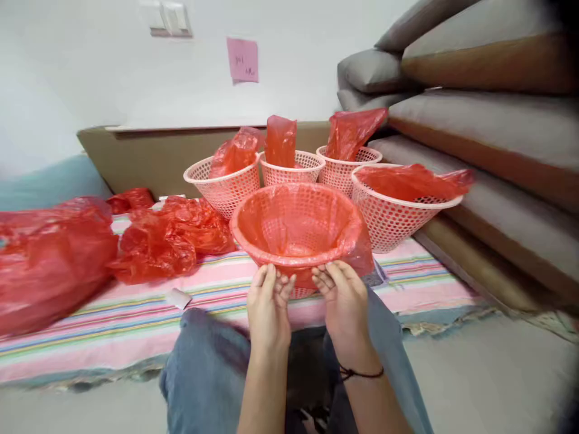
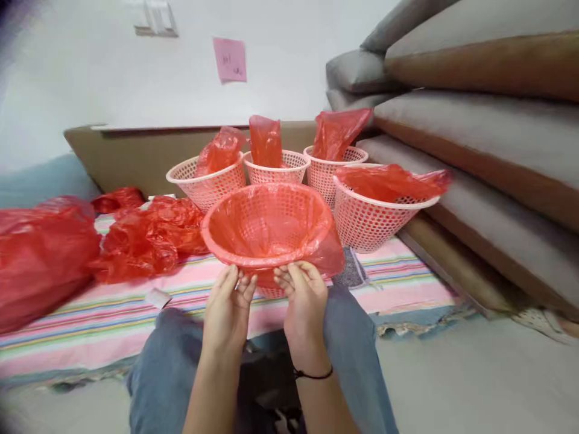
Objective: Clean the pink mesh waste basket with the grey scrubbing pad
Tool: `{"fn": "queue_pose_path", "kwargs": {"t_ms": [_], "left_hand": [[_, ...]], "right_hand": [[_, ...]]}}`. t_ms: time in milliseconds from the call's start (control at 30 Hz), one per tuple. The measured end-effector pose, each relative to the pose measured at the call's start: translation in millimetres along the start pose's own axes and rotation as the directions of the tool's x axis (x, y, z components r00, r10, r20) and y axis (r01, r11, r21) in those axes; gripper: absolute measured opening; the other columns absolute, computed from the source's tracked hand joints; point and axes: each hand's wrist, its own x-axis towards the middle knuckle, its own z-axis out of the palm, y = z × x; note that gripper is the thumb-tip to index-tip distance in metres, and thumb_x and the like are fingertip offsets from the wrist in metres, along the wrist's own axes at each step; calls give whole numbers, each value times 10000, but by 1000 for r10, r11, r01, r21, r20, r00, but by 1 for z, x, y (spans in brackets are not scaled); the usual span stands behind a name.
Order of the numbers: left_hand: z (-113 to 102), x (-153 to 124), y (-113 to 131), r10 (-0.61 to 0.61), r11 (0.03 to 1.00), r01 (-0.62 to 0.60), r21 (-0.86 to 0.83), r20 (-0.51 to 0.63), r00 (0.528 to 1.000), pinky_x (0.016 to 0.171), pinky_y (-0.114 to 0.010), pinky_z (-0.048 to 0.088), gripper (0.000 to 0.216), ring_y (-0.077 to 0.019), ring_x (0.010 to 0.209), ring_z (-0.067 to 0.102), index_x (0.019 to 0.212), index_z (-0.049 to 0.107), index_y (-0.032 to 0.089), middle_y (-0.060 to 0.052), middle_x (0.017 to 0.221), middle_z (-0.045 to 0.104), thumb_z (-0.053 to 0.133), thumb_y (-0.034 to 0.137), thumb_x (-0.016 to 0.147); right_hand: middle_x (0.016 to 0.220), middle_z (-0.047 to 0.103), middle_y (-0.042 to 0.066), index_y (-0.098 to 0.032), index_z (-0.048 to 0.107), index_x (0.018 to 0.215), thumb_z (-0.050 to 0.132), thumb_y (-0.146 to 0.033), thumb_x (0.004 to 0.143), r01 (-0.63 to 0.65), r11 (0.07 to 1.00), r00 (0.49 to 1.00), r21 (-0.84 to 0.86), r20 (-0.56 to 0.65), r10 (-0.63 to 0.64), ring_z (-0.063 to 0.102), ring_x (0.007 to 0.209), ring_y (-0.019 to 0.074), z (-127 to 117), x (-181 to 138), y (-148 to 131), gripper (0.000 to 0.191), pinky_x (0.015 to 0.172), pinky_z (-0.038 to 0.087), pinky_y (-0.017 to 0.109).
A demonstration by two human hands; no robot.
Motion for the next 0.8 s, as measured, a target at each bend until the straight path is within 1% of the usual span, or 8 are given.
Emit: {"fn": "queue_pose_path", "kwargs": {"t_ms": [167,267,333,467,600,667,733,800], "left_hand": [[1,-1,3,17,1000,-17,-2,-30,999,744,-245,612,104,-106,678,710,761,645,110,-29,706,704,624,43,838],[2,-4,4,23,1000,-23,-8,-15,1000,773,-251,607,94,-114,720,719,779,647,113,-39,760,718,621,57,850],[2,-6,4,44,999,-44,-24,4,999,789,-251,604,57,-117,760,723,818,650,120,-41,822,728,647,68,843],[0,-6,9,74,997,-75,-34,-26,997,757,-232,606,100,-100,729,713,813,630,123,-20,788,718,654,26,823],[-2,-1,16,78,996,-81,-37,-83,994,718,-198,598,163,-77,678,697,772,616,118,-7,730,702,604,-35,826],[-3,2,20,75,996,-78,-39,-84,994,704,-195,597,168,-74,672,693,787,626,118,-4,736,702,589,-39,835],[-4,6,24,76,996,-79,-37,-83,994,683,-184,591,171,-68,661,685,795,636,113,-2,742,702,578,-41,840],[-4,11,29,83,996,-86,-40,-73,994,668,-173,582,164,-61,651,674,798,646,106,-2,745,700,574,-34,844]], "right_hand": [[718,740,42,-143,658,769,858,-253,521,21,999,1000,31,-3,-21,740,707,186,-3,-5,-5,338,685,629,271],[731,723,17,-153,661,794,850,-301,593,13,1000,999,28,31,-14,731,707,169,-3,-5,-6,313,713,629,286],[712,701,-13,-169,637,767,864,-297,598,-3,1000,999,25,46,2,715,672,146,-2,-5,-4,311,690,623,267],[687,694,-22,-170,610,716,903,-297,544,-46,999,995,28,85,43,714,666,141,-1,-8,2,363,672,615,244],[747,748,64,-134,673,764,907,-381,512,-111,991,985,-78,127,120,739,712,186,-10,-15,-3,423,655,614,253],[715,746,56,-131,684,788,905,-403,497,-55,991,995,-126,73,65,726,651,166,-18,-14,-11,455,604,599,228],[647,721,14,-143,671,797,901,-431,494,54,986,998,-157,-1,-55,692,568,133,-26,-9,-22,476,544,571,197],[597,695,-6,-150,650,808,883,-508,505,112,970,993,-218,-6,-116,656,497,118,-29,-1,-32,524,465,524,176]]}}
